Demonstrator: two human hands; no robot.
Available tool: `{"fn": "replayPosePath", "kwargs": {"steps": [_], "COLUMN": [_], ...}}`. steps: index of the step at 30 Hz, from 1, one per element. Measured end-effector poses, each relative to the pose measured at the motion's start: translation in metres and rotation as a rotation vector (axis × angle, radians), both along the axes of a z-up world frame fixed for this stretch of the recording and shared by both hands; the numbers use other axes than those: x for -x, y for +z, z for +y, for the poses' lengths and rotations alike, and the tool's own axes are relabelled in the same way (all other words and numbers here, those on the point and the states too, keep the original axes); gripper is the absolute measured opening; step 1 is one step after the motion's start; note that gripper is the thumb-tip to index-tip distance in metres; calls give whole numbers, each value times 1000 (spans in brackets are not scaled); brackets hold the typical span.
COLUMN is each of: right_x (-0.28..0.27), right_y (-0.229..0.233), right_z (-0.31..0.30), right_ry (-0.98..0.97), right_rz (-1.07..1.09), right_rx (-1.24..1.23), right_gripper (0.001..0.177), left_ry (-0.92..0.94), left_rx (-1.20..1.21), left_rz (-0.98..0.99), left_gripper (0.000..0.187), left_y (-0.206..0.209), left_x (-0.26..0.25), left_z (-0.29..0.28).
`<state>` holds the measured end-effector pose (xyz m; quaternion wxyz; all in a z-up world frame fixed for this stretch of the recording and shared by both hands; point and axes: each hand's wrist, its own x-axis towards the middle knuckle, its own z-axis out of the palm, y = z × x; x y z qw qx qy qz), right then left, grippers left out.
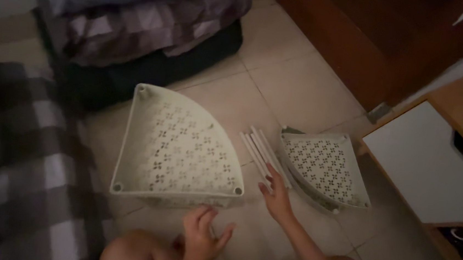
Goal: The person assembles a corner shelf unit by inserting white plastic poles into triangular perforated shelves and stacking them to form a three-tiered structure. They handle the shelves and poles by hand, aligning and securing each tier in sequence.
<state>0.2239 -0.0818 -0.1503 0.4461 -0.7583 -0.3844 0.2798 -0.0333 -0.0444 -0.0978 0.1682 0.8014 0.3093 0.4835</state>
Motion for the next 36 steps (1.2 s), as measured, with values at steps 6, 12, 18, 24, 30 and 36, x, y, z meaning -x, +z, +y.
{"fn": "replayPosePath", "kwargs": {"steps": [6, 12, 18, 24, 30, 36], "right_x": [50, 95, 102, 95, 96, 103], "right_y": [119, 179, 161, 160, 186, 190], "right_z": [-17, 6, 26, 35, 43, 43], "right_ry": [378, 518, 644, 763, 709, 747], "right_rz": [-124, -968, -1080, -993, -915, -884], "right_rx": [-390, -343, -412, -393, -414, -320], "right_gripper": [69, 54, 24, 21, 24, 22], "left_ry": [-82, -297, -222, -301, -450, -299], "left_rx": [621, 893, 526, 608, 616, 480], "left_rz": [9, 17, -123, -271, -385, -390], "left_gripper": [65, 36, 55, 54, 55, 46], "left_y": [-82, -146, -174, -144, -98, -87], "left_x": [-33, -109, -118, -116, -114, -111], "left_z": [3, 35, 34, 33, 15, 30]}}
